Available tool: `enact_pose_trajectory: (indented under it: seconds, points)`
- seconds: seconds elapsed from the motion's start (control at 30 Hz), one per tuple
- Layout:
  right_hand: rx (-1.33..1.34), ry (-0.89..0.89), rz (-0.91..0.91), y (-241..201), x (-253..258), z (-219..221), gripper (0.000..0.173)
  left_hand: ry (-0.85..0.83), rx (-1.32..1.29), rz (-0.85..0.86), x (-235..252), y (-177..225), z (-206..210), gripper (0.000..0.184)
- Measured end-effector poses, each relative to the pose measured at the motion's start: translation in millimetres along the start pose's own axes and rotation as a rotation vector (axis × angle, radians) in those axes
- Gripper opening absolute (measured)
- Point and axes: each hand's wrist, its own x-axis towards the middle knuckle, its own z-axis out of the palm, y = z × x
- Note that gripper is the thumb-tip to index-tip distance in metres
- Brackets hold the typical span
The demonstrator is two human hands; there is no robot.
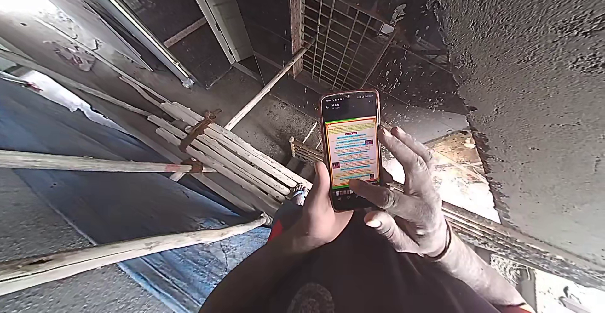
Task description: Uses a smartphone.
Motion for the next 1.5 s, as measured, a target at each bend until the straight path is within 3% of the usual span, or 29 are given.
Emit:
enact_pose_trajectory:
  seconds: [1.5]
  points:
    - [0.007, 0.003, 0.009, 6.5, -0.7, -1.9, 0.039, 0.038, 0.034, 0.018, 3.5, -2.6, -2.3, 0.055]
